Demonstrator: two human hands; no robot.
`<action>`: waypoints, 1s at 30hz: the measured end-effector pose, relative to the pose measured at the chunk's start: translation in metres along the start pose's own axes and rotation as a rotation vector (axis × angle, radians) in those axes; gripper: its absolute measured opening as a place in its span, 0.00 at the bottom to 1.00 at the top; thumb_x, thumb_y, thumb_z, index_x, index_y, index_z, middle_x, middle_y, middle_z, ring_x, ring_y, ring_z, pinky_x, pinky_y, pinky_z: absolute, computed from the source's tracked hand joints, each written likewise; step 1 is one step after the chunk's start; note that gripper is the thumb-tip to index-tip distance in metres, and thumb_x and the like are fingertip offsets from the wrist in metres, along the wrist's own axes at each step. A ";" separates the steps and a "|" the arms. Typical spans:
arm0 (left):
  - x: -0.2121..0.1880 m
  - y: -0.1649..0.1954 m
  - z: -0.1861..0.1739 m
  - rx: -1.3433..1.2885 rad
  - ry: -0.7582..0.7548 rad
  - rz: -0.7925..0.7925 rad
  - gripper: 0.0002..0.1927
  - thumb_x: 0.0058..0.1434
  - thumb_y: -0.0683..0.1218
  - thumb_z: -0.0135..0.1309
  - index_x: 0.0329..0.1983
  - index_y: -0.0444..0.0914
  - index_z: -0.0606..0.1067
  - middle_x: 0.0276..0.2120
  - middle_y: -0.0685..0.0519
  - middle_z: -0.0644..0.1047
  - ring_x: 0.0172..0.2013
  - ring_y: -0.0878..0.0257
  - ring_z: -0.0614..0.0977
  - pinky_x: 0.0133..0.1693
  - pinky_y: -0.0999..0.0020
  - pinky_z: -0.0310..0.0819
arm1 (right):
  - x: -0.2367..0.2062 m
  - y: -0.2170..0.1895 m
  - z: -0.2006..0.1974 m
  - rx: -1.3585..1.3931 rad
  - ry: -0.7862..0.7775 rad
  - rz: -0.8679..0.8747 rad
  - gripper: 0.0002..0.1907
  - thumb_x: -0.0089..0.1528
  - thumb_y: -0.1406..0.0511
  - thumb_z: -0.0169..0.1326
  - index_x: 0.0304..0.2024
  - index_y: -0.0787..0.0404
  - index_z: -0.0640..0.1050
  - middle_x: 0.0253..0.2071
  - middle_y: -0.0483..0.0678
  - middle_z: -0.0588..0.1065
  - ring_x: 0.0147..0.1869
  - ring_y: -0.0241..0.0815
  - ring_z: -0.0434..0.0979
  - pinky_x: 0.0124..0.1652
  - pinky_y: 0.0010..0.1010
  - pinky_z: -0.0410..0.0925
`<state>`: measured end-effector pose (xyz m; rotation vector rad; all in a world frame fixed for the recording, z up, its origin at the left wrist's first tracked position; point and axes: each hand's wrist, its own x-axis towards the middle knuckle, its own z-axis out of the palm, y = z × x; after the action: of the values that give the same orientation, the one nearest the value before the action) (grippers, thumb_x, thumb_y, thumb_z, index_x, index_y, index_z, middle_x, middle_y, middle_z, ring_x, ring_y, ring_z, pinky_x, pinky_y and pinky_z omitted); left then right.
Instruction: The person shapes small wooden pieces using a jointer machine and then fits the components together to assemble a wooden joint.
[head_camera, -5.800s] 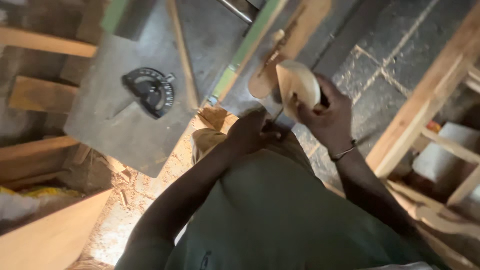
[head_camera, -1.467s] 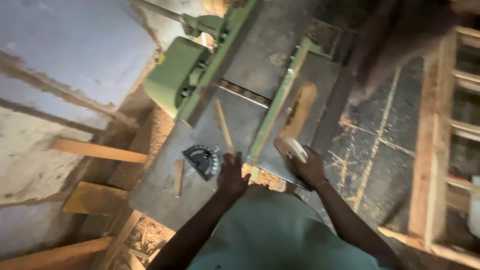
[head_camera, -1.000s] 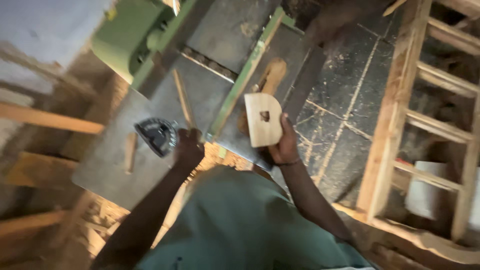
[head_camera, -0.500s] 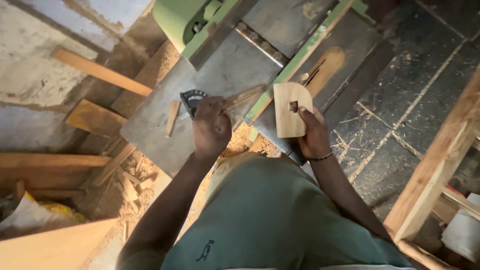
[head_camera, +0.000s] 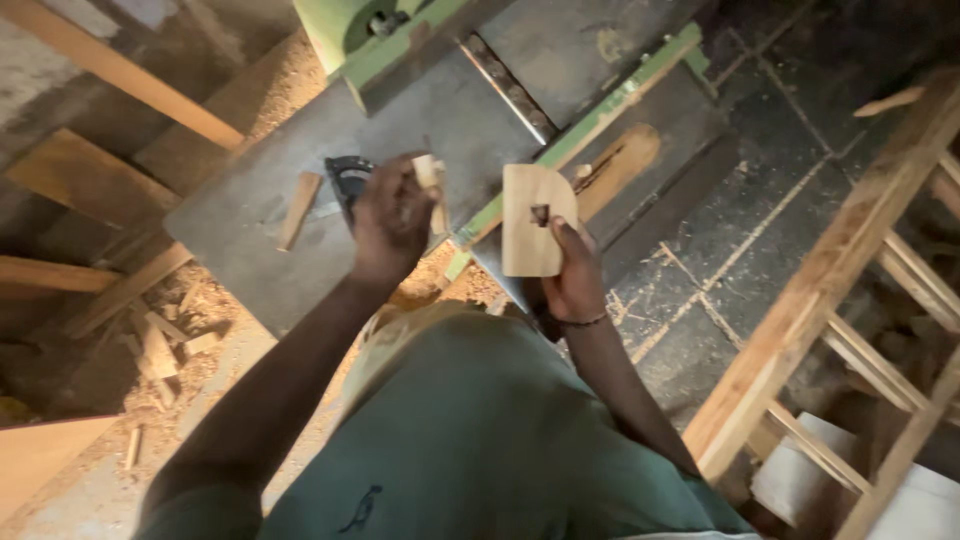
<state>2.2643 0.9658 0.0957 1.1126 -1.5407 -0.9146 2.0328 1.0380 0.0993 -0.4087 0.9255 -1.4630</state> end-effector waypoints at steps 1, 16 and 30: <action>0.001 -0.010 0.003 0.055 -0.010 0.033 0.16 0.67 0.41 0.59 0.57 0.35 0.74 0.40 0.45 0.78 0.37 0.57 0.80 0.41 0.64 0.76 | -0.001 0.000 0.000 0.018 0.004 0.011 0.23 0.69 0.63 0.53 0.64 0.68 0.69 0.55 0.51 0.76 0.58 0.45 0.77 0.57 0.39 0.71; 0.029 0.002 0.033 -0.392 -0.440 -0.153 0.21 0.76 0.58 0.44 0.49 0.34 0.70 0.31 0.51 0.75 0.31 0.67 0.74 0.36 0.69 0.71 | -0.016 -0.021 -0.013 0.846 -0.524 0.098 0.21 0.80 0.58 0.45 0.71 0.61 0.63 0.37 0.51 0.77 0.36 0.34 0.77 0.32 0.19 0.72; 0.062 0.117 0.021 -0.470 -1.167 -0.448 0.23 0.70 0.58 0.45 0.55 0.35 0.69 0.27 0.50 0.76 0.24 0.65 0.79 0.28 0.70 0.76 | -0.024 -0.061 0.000 0.804 -0.721 -0.066 0.27 0.77 0.56 0.40 0.73 0.66 0.64 0.27 0.51 0.75 0.24 0.38 0.72 0.24 0.24 0.67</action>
<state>2.2134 0.9415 0.2178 0.5448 -1.7757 -2.3688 1.9963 1.0529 0.1511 -0.3174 -0.2642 -1.4569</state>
